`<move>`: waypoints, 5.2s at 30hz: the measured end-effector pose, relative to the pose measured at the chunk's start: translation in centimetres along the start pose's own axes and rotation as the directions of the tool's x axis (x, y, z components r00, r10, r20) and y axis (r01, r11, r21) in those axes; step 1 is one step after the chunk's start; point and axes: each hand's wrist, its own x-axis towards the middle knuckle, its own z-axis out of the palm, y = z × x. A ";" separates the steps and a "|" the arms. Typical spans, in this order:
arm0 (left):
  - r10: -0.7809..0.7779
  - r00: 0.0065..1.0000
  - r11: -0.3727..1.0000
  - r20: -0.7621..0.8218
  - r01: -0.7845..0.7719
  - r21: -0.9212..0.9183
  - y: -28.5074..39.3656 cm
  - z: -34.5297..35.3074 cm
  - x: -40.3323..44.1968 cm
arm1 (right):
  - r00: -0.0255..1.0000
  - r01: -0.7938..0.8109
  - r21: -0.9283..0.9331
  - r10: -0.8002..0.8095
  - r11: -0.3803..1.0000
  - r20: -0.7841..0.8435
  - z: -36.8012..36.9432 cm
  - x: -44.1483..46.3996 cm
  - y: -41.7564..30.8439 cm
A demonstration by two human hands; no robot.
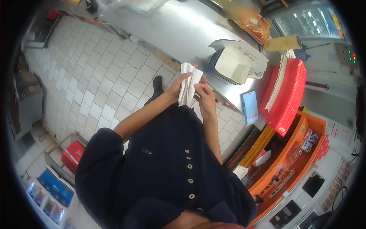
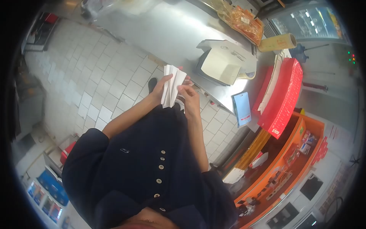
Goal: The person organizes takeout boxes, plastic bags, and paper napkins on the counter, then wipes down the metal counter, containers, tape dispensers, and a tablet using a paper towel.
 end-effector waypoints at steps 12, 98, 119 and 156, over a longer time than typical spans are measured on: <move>-0.106 0.939 0.878 -0.327 0.243 0.412 8.2 -0.6 5.8 | 0.950 0.253 -0.216 -0.284 0.943 -0.127 5.2 3.5 -1.5; 0.711 0.160 0.684 -0.684 0.064 0.726 3.0 -3.0 -10.0 | 0.781 -0.059 -0.989 -0.624 -0.136 0.039 -44.2 36.6 -20.5; 0.699 0.091 0.712 -0.709 0.002 0.702 8.6 -7.2 -19.6 | 0.710 0.702 -0.524 -0.407 0.483 0.575 -4.3 14.8 2.6; 0.703 -0.233 0.609 -0.672 -0.292 0.738 12.5 -9.8 -24.0 | 0.872 0.374 -0.788 -0.474 0.490 0.120 -9.2 29.7 2.3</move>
